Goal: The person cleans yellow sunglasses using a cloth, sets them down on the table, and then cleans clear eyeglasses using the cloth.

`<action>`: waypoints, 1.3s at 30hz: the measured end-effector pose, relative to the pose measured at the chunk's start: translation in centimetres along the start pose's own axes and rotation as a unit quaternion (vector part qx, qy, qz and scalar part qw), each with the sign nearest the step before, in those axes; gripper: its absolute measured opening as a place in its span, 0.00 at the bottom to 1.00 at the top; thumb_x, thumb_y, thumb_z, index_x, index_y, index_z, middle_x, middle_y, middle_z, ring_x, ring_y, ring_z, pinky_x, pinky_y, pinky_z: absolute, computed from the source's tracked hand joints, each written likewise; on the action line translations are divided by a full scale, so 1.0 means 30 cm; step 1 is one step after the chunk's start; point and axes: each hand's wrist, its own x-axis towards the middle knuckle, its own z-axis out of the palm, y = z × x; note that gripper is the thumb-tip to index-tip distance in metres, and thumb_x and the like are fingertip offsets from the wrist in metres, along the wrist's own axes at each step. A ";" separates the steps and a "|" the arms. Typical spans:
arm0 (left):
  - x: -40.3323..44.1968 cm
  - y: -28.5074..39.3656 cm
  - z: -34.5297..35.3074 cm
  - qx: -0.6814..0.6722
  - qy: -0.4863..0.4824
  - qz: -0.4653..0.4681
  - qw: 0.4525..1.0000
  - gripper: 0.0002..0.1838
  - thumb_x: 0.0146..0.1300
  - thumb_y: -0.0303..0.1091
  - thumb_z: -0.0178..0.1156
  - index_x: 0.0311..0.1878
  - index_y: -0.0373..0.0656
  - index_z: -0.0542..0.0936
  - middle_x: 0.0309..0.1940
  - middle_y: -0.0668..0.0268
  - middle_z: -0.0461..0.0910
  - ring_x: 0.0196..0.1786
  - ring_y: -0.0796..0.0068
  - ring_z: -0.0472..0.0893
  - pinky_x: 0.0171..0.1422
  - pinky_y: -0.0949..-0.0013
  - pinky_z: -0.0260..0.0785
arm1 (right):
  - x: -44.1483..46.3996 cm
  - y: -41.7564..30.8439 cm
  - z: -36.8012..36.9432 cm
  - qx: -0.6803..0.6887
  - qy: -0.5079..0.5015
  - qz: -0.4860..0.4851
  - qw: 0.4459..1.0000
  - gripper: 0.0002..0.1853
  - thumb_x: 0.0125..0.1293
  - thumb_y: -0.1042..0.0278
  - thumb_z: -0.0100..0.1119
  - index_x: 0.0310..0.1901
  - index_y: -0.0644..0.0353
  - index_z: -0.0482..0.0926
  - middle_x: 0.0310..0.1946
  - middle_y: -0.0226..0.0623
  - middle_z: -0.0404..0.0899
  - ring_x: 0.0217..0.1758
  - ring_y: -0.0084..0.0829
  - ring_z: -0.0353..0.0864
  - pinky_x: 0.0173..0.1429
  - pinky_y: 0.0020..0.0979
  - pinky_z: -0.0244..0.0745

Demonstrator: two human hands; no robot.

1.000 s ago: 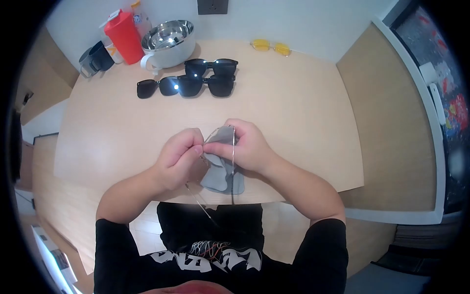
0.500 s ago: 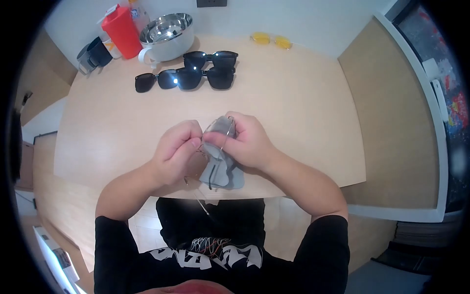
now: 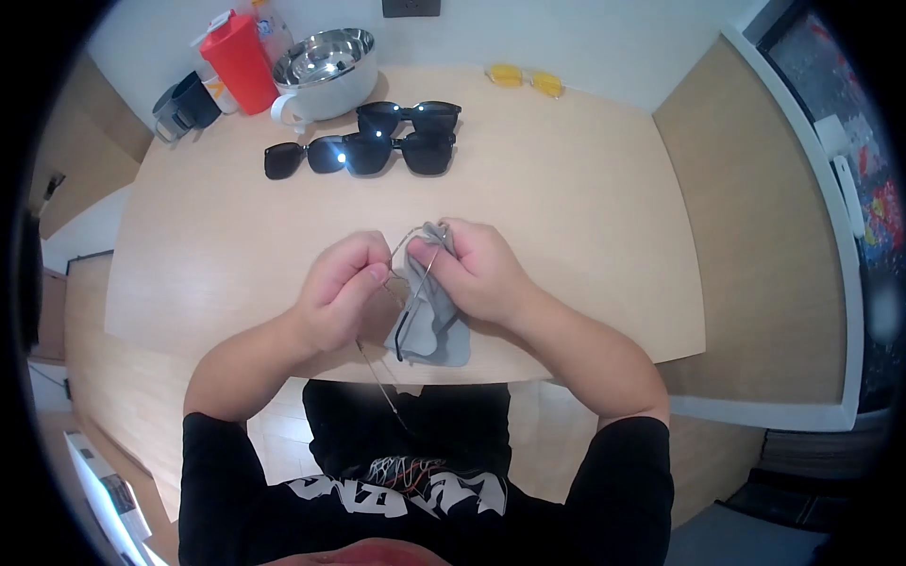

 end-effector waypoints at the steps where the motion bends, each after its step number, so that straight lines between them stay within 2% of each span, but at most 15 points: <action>1: -0.001 -0.004 0.002 -0.001 0.000 0.003 1.000 0.05 0.66 0.25 0.47 0.33 0.38 0.69 0.30 0.66 0.69 0.34 0.75 0.67 0.41 0.73 0.62 | 0.000 0.002 -0.003 0.004 -0.003 -0.003 1.000 0.09 0.63 0.67 0.66 0.34 0.62 0.77 0.27 0.29 0.79 0.32 0.17 0.75 0.38 0.24 0.72; 5: -0.008 0.002 -0.001 0.011 -0.013 0.005 1.000 0.05 0.67 0.25 0.47 0.33 0.38 0.69 0.30 0.66 0.69 0.34 0.75 0.67 0.42 0.73 0.62 | -0.008 0.005 0.013 -0.019 -0.011 -0.048 0.999 0.11 0.68 0.64 0.60 0.34 0.63 0.78 0.26 0.28 0.78 0.31 0.18 0.73 0.37 0.24 0.71; 8: -0.007 -0.005 0.000 0.005 -0.010 0.011 1.000 0.05 0.67 0.25 0.46 0.34 0.38 0.69 0.30 0.66 0.68 0.34 0.75 0.66 0.42 0.73 0.62 | -0.003 0.008 0.011 -0.011 -0.003 -0.038 0.999 0.10 0.68 0.64 0.60 0.34 0.63 0.77 0.26 0.28 0.78 0.31 0.17 0.73 0.37 0.24 0.70; 11: 0.001 -0.016 -0.006 -0.023 0.007 -0.004 1.000 0.03 0.63 0.25 0.51 0.33 0.37 0.71 0.29 0.58 0.72 0.33 0.63 0.72 0.41 0.66 0.66 | -0.001 0.036 -0.010 0.003 0.018 -0.002 1.000 0.10 0.64 0.66 0.65 0.34 0.63 0.77 0.27 0.28 0.79 0.32 0.17 0.74 0.38 0.23 0.71; 14: -0.002 -0.014 -0.006 0.012 0.004 0.006 1.000 0.03 0.63 0.25 0.51 0.33 0.37 0.71 0.29 0.58 0.72 0.33 0.63 0.72 0.41 0.66 0.66 | -0.002 0.044 -0.010 0.051 0.009 0.016 0.999 0.10 0.61 0.67 0.69 0.34 0.62 0.77 0.28 0.30 0.79 0.34 0.17 0.76 0.39 0.23 0.72; 17: -0.001 -0.010 -0.008 0.042 0.000 0.020 0.999 0.03 0.63 0.25 0.50 0.33 0.37 0.71 0.29 0.58 0.72 0.33 0.62 0.72 0.40 0.65 0.66 | 0.001 0.014 0.011 0.015 -0.003 -0.032 0.999 0.12 0.60 0.66 0.70 0.33 0.62 0.76 0.27 0.30 0.79 0.33 0.17 0.75 0.38 0.23 0.73; 20: 0.001 -0.002 -0.011 0.033 -0.009 0.026 0.999 0.03 0.62 0.25 0.51 0.33 0.37 0.71 0.28 0.57 0.72 0.32 0.61 0.73 0.39 0.64 0.66 | 0.002 0.009 0.002 -0.016 0.012 -0.018 1.000 0.13 0.57 0.67 0.72 0.32 0.62 0.76 0.28 0.29 0.79 0.32 0.16 0.75 0.36 0.23 0.73; 23: 0.004 -0.003 -0.012 0.040 -0.011 0.040 0.998 0.03 0.62 0.24 0.51 0.33 0.37 0.71 0.28 0.57 0.72 0.31 0.60 0.73 0.38 0.64 0.66 | 0.004 0.009 -0.003 -0.046 0.060 -0.064 0.995 0.14 0.54 0.68 0.75 0.32 0.62 0.75 0.28 0.30 0.79 0.31 0.16 0.76 0.35 0.22 0.73; 26: 0.006 0.005 -0.012 0.059 -0.006 0.045 0.997 0.02 0.62 0.24 0.51 0.33 0.37 0.71 0.28 0.57 0.72 0.31 0.59 0.73 0.38 0.64 0.66 | 0.005 0.053 -0.008 0.033 0.092 -0.078 0.992 0.15 0.53 0.70 0.75 0.31 0.61 0.74 0.28 0.30 0.79 0.32 0.16 0.76 0.35 0.22 0.74; 29: 0.006 0.007 -0.013 0.069 0.018 0.042 0.997 0.03 0.62 0.25 0.51 0.33 0.37 0.71 0.27 0.57 0.72 0.31 0.59 0.73 0.37 0.64 0.66 | -0.001 0.018 0.007 0.045 0.075 -0.034 0.996 0.15 0.54 0.71 0.75 0.32 0.60 0.73 0.29 0.29 0.79 0.33 0.17 0.77 0.37 0.22 0.74; 32: 0.000 0.002 -0.010 0.050 0.019 0.014 0.998 0.03 0.62 0.25 0.51 0.33 0.37 0.71 0.27 0.57 0.72 0.30 0.60 0.72 0.37 0.64 0.66 | -0.003 -0.022 0.014 0.009 0.051 -0.033 0.998 0.14 0.55 0.72 0.73 0.33 0.60 0.73 0.31 0.28 0.79 0.35 0.17 0.77 0.39 0.22 0.74; 35: 0.007 0.004 -0.014 0.084 0.019 0.035 0.996 0.03 0.62 0.25 0.51 0.33 0.37 0.71 0.27 0.57 0.72 0.30 0.60 0.73 0.37 0.64 0.66 | -0.002 0.005 -0.010 -0.002 0.026 -0.076 0.997 0.13 0.57 0.73 0.72 0.35 0.59 0.73 0.33 0.29 0.79 0.38 0.18 0.77 0.43 0.23 0.75; 39: 0.002 0.000 -0.014 0.063 0.028 0.012 0.998 0.03 0.62 0.25 0.51 0.33 0.37 0.71 0.28 0.56 0.72 0.31 0.59 0.73 0.38 0.63 0.66 | 0.001 0.027 -0.005 0.085 0.032 -0.048 0.995 0.11 0.59 0.74 0.69 0.36 0.60 0.74 0.35 0.30 0.79 0.39 0.18 0.77 0.45 0.24 0.74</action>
